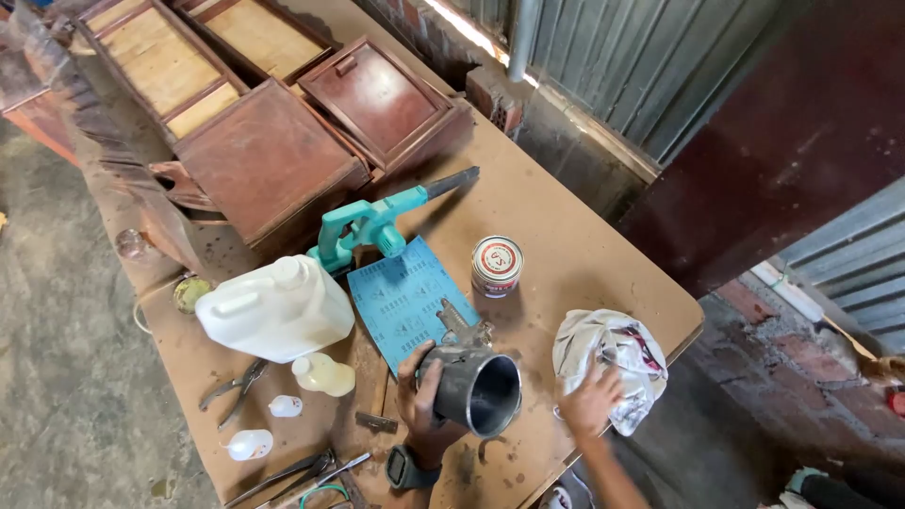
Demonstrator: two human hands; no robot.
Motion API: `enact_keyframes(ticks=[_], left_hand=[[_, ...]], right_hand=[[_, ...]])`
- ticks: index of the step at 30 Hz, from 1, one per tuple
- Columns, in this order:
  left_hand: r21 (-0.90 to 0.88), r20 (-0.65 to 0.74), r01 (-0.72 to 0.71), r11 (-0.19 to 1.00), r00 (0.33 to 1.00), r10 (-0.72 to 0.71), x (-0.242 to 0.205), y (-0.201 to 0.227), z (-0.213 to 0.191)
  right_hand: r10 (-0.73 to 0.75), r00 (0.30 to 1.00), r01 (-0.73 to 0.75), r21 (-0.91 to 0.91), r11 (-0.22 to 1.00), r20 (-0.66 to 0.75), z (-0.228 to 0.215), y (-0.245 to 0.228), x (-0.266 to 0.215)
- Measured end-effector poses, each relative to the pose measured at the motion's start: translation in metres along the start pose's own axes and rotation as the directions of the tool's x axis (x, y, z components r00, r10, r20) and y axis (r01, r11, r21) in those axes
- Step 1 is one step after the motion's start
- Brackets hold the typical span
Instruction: The person cleans a paint sprayer cup and nozzle using a cloth and a brush. They wipe the exterior and interior of the cup, scrub the nozzle with a brush, and pour a liquid from a white container into the cup to rinse it.
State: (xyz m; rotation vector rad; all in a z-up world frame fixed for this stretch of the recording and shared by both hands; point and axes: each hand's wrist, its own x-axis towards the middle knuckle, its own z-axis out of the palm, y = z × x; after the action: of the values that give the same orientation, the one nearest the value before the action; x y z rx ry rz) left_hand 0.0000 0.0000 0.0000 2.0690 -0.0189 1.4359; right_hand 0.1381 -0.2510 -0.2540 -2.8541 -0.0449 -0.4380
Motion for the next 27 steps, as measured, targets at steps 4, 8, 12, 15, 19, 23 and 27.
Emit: enact_keyframes(ticks=[4,8,12,15,19,23,27], left_hand=[[-0.019,-0.002,-0.019,1.0,1.0,0.019,0.003,0.001,0.003],[-0.074,0.008,-0.122,0.99,0.992,0.123,0.003,-0.003,0.004],[-0.045,-0.009,-0.398,0.916,0.918,0.398,0.013,-0.029,0.008],[-0.042,0.105,-0.496,0.867,0.861,0.498,0.048,-0.033,0.005],[-0.059,0.228,-0.572,0.818,0.79,0.569,0.103,-0.014,-0.005],[-0.171,0.322,-0.507,0.845,0.782,0.534,0.115,-0.006,0.002],[-0.282,0.363,-0.383,0.879,0.806,0.468,0.107,-0.005,0.013]], right_hand=[[0.249,0.796,-0.231,-0.103,0.967,0.552,-0.009,0.03,0.056],[0.279,0.759,-0.281,-0.09,0.956,0.589,0.024,0.062,0.067],[0.341,0.83,-0.548,0.537,0.642,0.441,0.025,0.121,0.099],[0.29,0.79,-0.587,0.803,0.107,0.54,0.009,0.182,0.108],[0.246,0.735,-0.64,0.766,-0.054,0.632,-0.228,0.063,0.105],[0.361,0.862,-0.418,0.902,0.109,0.356,-0.371,-0.002,0.054],[0.191,0.847,0.175,0.601,0.78,-0.495,-0.451,-0.087,0.003]])
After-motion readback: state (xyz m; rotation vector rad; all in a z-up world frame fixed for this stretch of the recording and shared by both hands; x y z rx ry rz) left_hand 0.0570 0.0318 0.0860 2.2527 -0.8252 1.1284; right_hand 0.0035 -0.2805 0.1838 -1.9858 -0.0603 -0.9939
